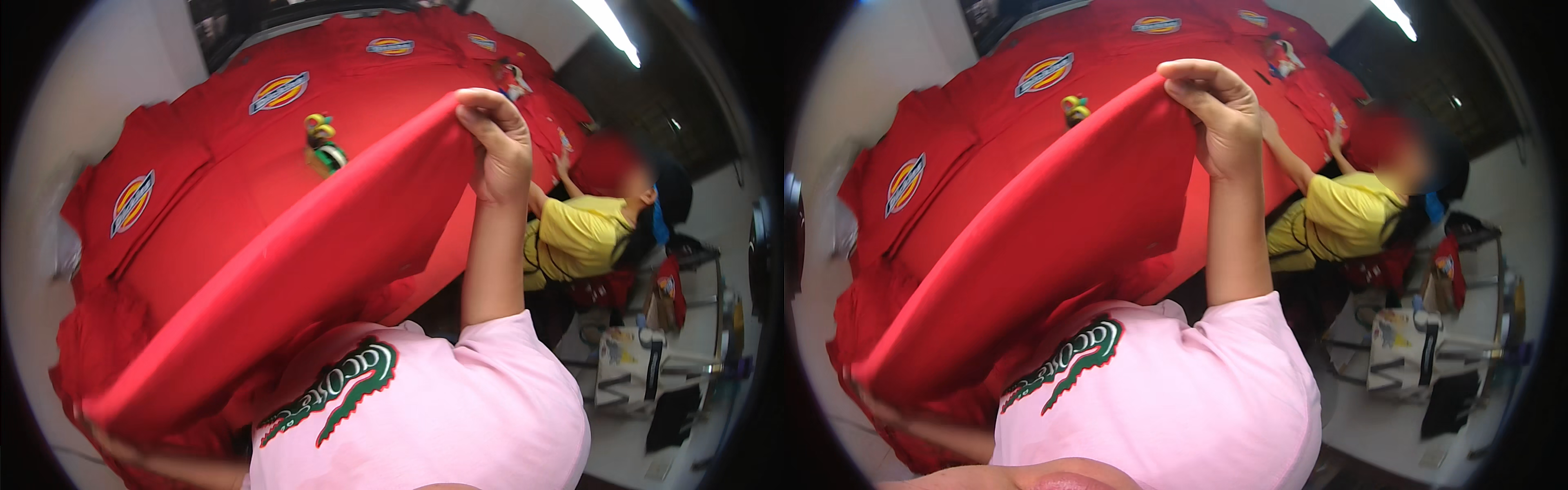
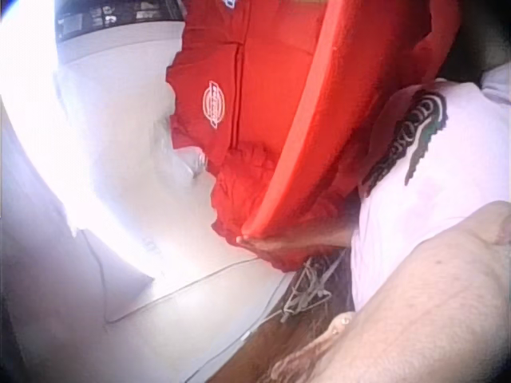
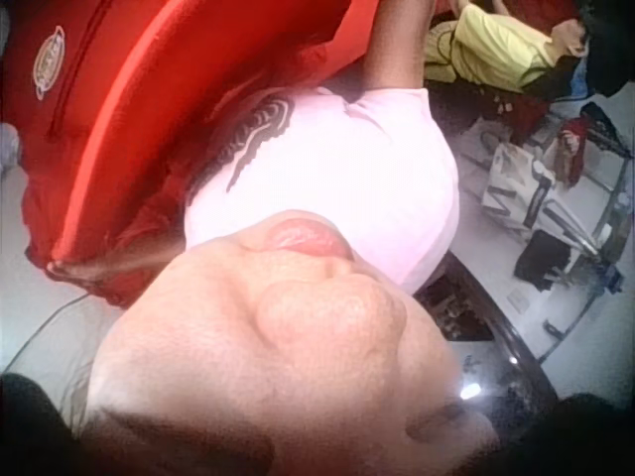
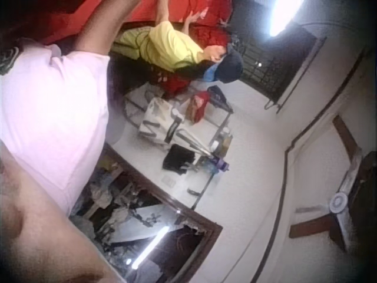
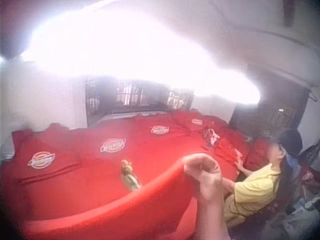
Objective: The person picks up red t-shirts from a stack, spreads them out on a table to look at the fabric, and trims loose threads using small snips before folding them back into a pile.
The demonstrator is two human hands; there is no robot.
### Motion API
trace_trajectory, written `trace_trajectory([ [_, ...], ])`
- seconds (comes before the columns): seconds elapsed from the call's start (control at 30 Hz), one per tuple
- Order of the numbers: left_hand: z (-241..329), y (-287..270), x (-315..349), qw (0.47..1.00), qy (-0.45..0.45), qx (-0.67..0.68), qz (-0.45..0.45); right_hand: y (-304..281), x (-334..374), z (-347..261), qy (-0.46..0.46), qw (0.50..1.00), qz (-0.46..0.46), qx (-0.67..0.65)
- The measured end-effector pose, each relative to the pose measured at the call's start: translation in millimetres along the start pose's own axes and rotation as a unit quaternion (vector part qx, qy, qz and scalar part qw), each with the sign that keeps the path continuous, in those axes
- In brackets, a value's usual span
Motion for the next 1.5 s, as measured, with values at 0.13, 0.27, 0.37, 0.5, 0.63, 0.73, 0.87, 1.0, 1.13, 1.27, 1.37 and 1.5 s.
trace_trajectory([
  [0.13, 5, 48, -34, 0.995, -0.061, -0.057, -0.06, 23, -40, 76, 0.144, 0.985, -0.059, 0.074],
  [0.27, 67, 60, -71, 0.998, 0.042, -0.044, 0.002, 32, -61, 50, 0.076, 0.997, -0.036, 0.001],
  [0.37, 95, 41, -58, 0.998, 0.05, 0.029, -0.024, 25, -51, 23, 0.106, 0.989, -0.085, -0.062],
  [0.5, 89, 11, -7, 0.997, 0.022, -0.048, -0.053, -2, -8, 43, 0.197, 0.973, -0.112, -0.048],
  [0.63, 10, -32, 73, 0.976, -0.133, -0.164, -0.06, -41, 91, 110, 0.334, 0.936, -0.085, 0.075],
  [0.73, -58, -50, 134, 0.938, -0.23, -0.246, -0.085, -57, 173, 154, 0.429, 0.878, -0.077, 0.201],
  [0.87, -133, -93, 176, 0.883, -0.294, -0.34, -0.133, -92, 252, 205, 0.492, 0.822, -0.114, 0.265],
  [1.0, -145, -116, 189, 0.873, -0.315, -0.349, -0.129, -101, 253, 210, 0.505, 0.815, -0.103, 0.266],
  [1.13, -148, -107, 177, 0.875, -0.304, -0.36, -0.112, -90, 230, 216, 0.489, 0.824, -0.069, 0.278],
  [1.27, -157, -74, 151, 0.892, -0.286, -0.347, -0.049, -76, 214, 238, 0.434, 0.855, -0.058, 0.277],
  [1.37, -160, -59, 135, 0.9, -0.283, -0.329, -0.034, -72, 204, 252, 0.444, 0.86, -0.049, 0.245],
  [1.5, -154, -76, 137, 0.894, -0.325, -0.308, -0.011, -72, 205, 252, 0.484, 0.835, -0.04, 0.259],
])
Point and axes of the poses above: each hand's wrist, its own x-axis away from the middle knuckle, its own y-axis out of the palm, z = x × y, the point moved 4 cm from there along -x, towards the middle knuckle, and after that the axes turned 1 degree about z, right-handed, at the moved point
